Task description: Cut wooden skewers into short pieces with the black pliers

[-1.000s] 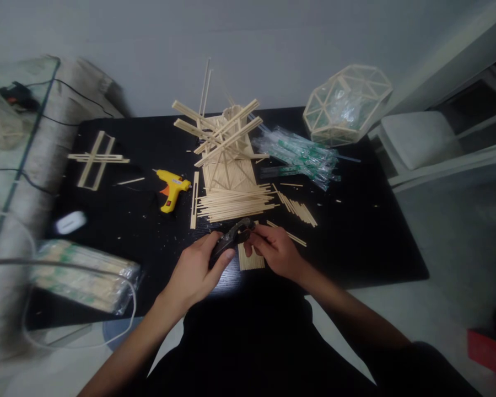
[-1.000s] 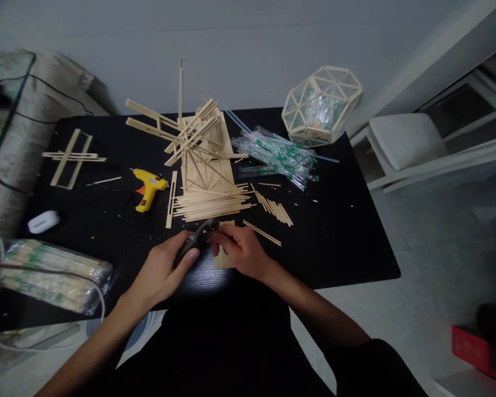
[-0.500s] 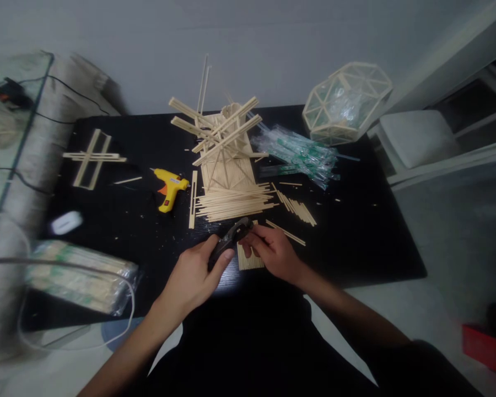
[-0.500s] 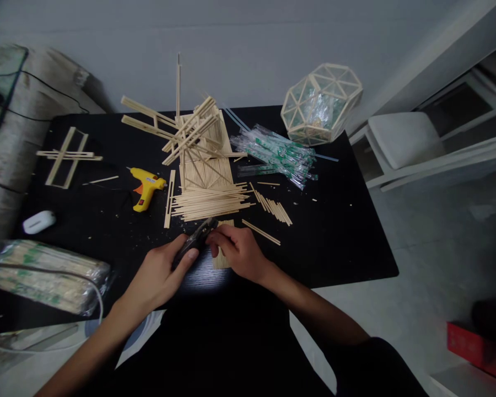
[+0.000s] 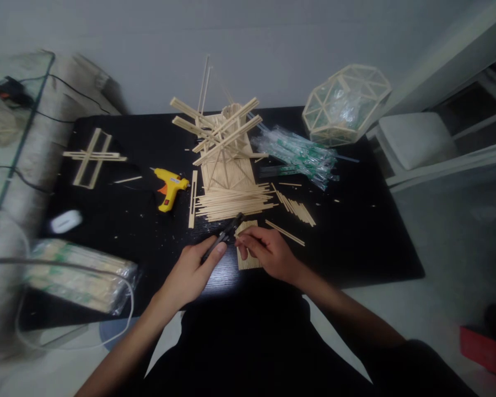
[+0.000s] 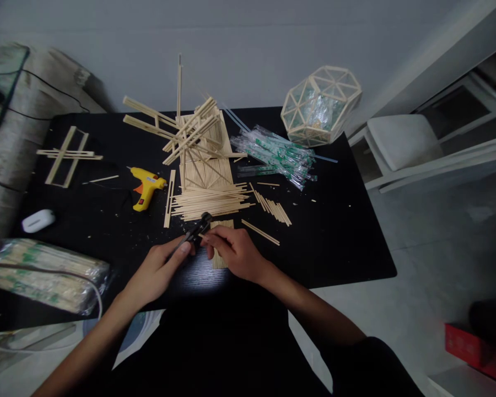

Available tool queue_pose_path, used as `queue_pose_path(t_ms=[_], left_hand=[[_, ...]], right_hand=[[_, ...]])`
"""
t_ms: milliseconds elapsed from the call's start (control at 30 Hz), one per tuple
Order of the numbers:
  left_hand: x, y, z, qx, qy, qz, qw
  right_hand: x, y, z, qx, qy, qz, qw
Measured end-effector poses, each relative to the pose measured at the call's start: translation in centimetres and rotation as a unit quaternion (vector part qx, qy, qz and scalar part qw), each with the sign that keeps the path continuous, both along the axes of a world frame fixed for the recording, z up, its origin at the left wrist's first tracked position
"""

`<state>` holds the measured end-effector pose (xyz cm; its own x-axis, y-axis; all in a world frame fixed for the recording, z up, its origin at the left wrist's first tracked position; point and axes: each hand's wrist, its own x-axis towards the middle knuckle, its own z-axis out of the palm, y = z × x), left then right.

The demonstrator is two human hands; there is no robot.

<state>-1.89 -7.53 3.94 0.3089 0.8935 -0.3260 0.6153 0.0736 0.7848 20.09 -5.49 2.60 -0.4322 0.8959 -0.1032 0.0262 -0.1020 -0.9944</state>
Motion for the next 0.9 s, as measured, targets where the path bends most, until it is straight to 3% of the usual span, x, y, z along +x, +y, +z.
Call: queue_pose_path(t_ms=[133,367,467,600,700,800,900], left_hand=[[-0.6,0.2,-0.1,0.001,0.005,0.019,1.0],[-0.6,0.5,0.2,0.047,0.129,0.011,0.99],[-0.6,0.5,-0.1,0.074,0.185,-0.011,0.98],[-0.6,0.4,-0.4,0.113,0.238,-0.041,0.964],[-0.4,0.4,-0.3,0.133,0.259,-0.055,0.955],[-0.4,0.5,-0.2,0.146,0.271,-0.064,0.949],[-0.5,0.6,-0.1,0.156,0.27,-0.066,0.948]], right_hand=[[0.1,-0.1,0.3,-0.019,0.004,-0.002,1.0],[1.5,0.6,0.8,-0.029,-0.018,-0.091,0.995],[2.2,1.1,1.4,0.049,-0.085,-0.103,0.99],[2.5,1.6,1.9,0.193,-0.182,-0.027,0.964],[2.2,1.9,2.0,0.24,-0.205,0.009,0.949],[2.0,2.1,2.0,0.218,-0.194,-0.05,0.955],[2.2,2.3,2.0,0.095,-0.138,-0.136,0.976]])
